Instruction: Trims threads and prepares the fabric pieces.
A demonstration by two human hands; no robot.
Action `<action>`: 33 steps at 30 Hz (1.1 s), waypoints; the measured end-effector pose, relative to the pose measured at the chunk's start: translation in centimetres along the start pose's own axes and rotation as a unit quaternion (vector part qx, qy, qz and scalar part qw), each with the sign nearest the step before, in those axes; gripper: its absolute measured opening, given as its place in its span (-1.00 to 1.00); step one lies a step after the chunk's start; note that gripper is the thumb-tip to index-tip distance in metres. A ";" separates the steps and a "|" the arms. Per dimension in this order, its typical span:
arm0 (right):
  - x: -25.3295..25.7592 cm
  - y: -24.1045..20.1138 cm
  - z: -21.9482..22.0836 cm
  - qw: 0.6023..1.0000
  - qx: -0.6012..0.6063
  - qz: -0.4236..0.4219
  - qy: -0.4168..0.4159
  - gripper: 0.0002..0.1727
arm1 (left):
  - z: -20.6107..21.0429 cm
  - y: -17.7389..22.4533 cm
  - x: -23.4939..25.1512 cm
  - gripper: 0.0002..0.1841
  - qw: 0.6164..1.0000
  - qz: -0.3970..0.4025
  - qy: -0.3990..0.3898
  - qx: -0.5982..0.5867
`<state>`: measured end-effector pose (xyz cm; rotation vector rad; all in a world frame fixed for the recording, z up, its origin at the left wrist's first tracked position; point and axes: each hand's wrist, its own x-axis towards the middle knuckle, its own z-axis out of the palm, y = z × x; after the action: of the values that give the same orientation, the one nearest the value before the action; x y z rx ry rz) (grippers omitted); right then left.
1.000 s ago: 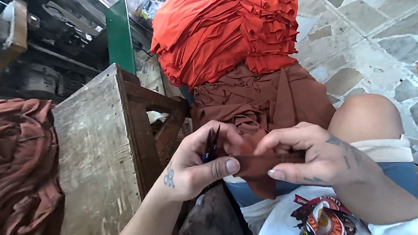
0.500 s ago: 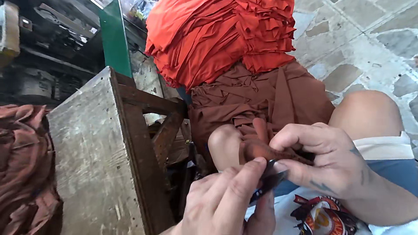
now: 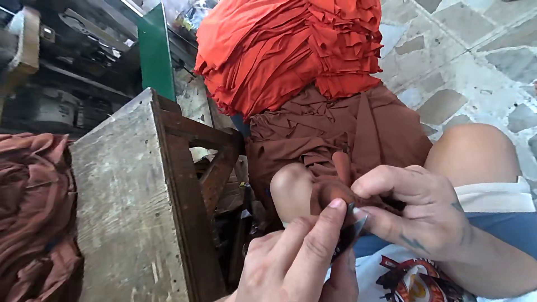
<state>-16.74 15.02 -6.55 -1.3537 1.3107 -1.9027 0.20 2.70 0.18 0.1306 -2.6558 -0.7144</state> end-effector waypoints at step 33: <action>0.7 1.2 -0.6 0.985 -0.002 0.010 -0.170 -0.83 | 0.3 -2.8 0.9 -0.52 0.905 -0.120 -0.023 -0.408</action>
<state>-17.73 14.26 -7.32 -1.5771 1.1510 -1.5675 -0.75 0.26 -1.10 0.2059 -2.1696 -1.8492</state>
